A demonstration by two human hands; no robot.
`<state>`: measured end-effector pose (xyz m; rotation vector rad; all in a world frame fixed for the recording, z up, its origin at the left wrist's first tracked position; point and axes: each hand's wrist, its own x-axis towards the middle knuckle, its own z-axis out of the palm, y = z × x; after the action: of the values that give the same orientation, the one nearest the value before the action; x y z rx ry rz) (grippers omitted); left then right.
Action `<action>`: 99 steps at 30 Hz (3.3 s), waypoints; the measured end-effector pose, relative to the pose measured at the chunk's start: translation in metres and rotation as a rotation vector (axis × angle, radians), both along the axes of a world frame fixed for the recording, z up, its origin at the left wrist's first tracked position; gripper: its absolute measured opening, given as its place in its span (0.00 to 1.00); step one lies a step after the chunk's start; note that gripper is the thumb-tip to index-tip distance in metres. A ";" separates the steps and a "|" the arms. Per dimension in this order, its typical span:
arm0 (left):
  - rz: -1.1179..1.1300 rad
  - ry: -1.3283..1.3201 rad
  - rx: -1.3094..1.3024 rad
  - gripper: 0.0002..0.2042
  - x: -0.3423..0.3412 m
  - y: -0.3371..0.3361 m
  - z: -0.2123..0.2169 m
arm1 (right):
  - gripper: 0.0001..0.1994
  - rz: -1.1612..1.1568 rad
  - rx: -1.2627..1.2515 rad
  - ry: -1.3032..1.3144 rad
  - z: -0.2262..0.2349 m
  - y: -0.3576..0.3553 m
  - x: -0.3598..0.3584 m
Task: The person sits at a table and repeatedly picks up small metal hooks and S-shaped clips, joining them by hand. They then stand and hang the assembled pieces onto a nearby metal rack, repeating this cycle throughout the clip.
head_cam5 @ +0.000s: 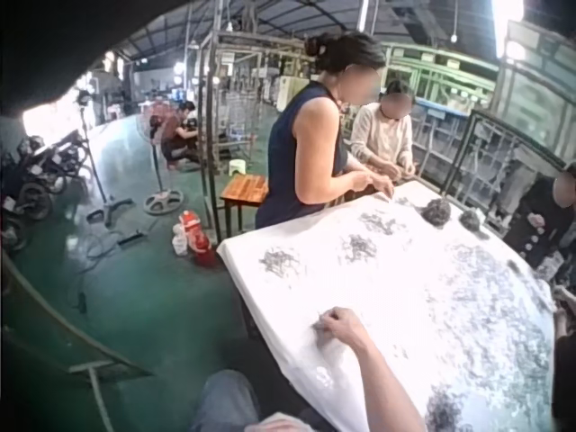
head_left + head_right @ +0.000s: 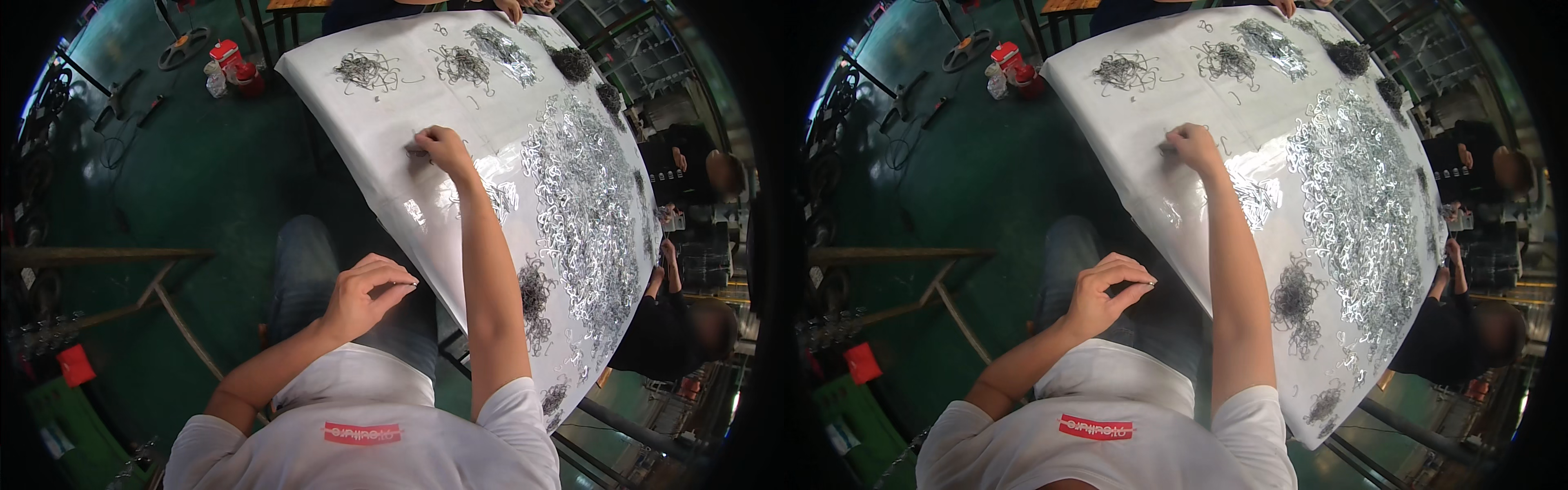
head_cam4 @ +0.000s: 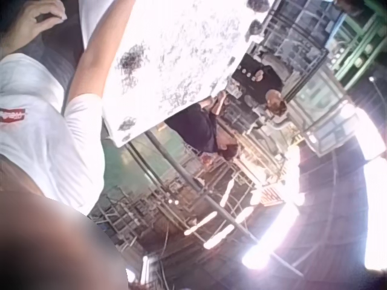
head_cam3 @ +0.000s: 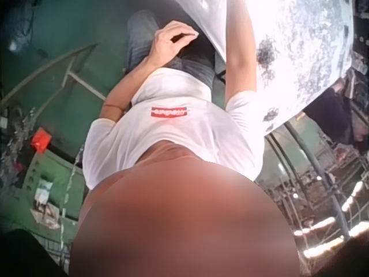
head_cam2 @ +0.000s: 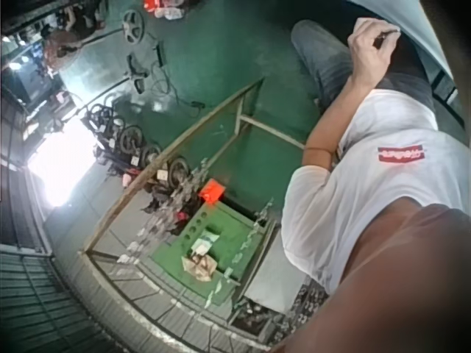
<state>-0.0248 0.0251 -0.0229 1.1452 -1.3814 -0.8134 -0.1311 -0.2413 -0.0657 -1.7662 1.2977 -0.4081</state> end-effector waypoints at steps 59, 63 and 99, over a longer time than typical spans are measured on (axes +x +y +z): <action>-0.255 0.206 0.489 0.08 -0.021 -0.053 0.013 | 0.03 -0.437 -0.321 -0.498 0.043 0.259 -0.067; -0.207 0.149 0.441 0.07 -0.016 -0.035 0.024 | 0.03 -0.432 -0.326 -0.504 0.042 0.258 -0.061; -0.043 -0.005 0.043 0.08 -0.007 0.002 0.008 | 0.06 -0.400 0.240 -0.736 0.069 0.196 -0.080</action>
<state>-0.0319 0.0267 -0.0150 1.1549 -1.4023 -0.8751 -0.2111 -0.0456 0.0033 -0.9913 1.0816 -0.9758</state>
